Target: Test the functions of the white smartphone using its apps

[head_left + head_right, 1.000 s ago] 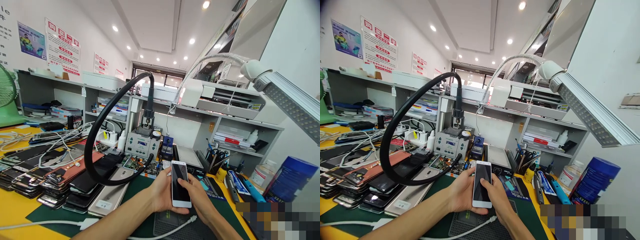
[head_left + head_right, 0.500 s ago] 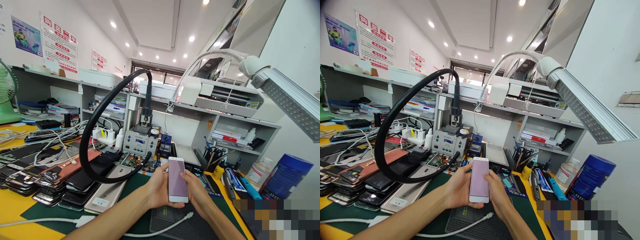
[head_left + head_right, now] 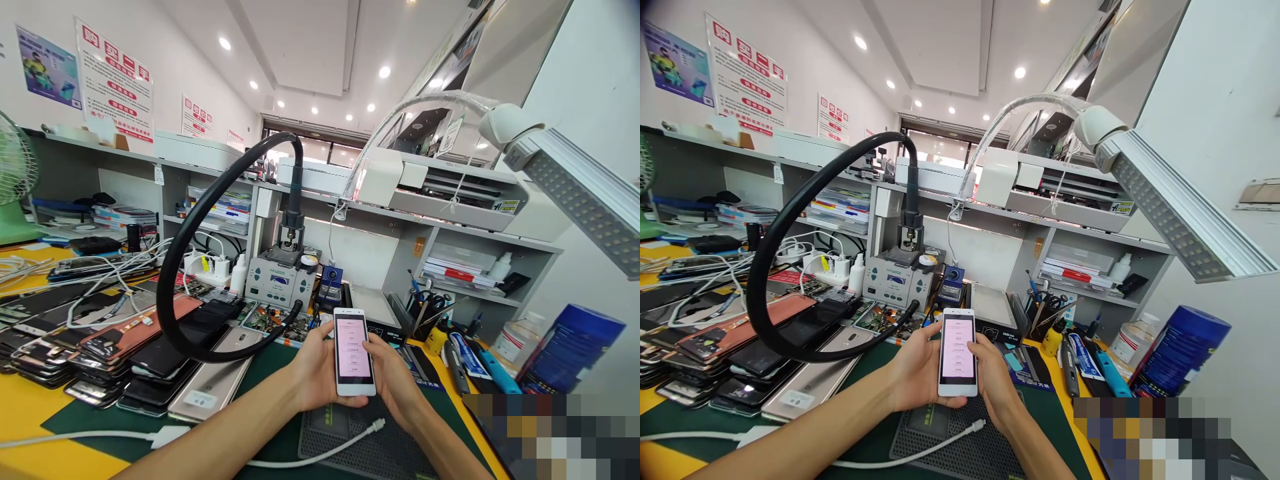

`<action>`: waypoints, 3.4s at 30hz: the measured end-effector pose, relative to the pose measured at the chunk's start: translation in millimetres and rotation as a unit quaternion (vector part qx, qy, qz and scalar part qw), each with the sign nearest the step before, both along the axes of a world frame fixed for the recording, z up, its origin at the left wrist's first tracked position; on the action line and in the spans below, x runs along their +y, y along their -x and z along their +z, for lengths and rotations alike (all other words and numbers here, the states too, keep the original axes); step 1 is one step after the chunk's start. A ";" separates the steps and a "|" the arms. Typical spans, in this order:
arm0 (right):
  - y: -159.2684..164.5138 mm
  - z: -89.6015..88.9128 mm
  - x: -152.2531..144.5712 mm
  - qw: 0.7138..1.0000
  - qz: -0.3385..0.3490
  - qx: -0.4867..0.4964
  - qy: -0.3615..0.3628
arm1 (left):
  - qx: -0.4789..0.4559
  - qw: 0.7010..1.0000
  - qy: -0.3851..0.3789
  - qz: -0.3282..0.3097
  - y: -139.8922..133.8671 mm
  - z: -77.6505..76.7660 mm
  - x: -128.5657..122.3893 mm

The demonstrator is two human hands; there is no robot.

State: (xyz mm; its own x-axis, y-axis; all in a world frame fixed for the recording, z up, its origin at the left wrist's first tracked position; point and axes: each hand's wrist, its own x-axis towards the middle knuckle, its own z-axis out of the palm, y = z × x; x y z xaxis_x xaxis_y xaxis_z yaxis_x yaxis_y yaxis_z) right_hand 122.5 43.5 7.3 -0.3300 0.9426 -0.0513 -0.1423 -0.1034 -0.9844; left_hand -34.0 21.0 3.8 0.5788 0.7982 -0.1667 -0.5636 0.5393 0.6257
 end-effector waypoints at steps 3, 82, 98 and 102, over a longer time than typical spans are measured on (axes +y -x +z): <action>0.0 1.2 0.2 1.000 0.008 -0.004 0.002 | -0.003 1.000 -0.001 -0.001 0.8 0.1 0.4; -3.4 10.0 -0.1 0.992 0.095 -0.077 0.039 | 0.058 0.998 0.011 0.012 0.6 0.2 1.9; -0.8 11.7 -1.4 0.992 0.089 -0.086 0.038 | 0.068 0.997 0.010 0.023 -0.3 1.4 -0.9; -1.8 11.4 -1.4 0.991 0.094 -0.085 0.036 | 0.061 0.998 0.007 0.021 -0.3 -0.8 0.4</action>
State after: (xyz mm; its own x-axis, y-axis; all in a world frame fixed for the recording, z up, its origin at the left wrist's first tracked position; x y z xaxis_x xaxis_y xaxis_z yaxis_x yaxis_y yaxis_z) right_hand 124.3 42.1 18.7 -0.4811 0.8566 -0.1863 0.0533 -0.1835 -0.9816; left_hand -33.7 21.4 3.0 0.5192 0.8188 -0.2451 -0.5066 0.5258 0.6833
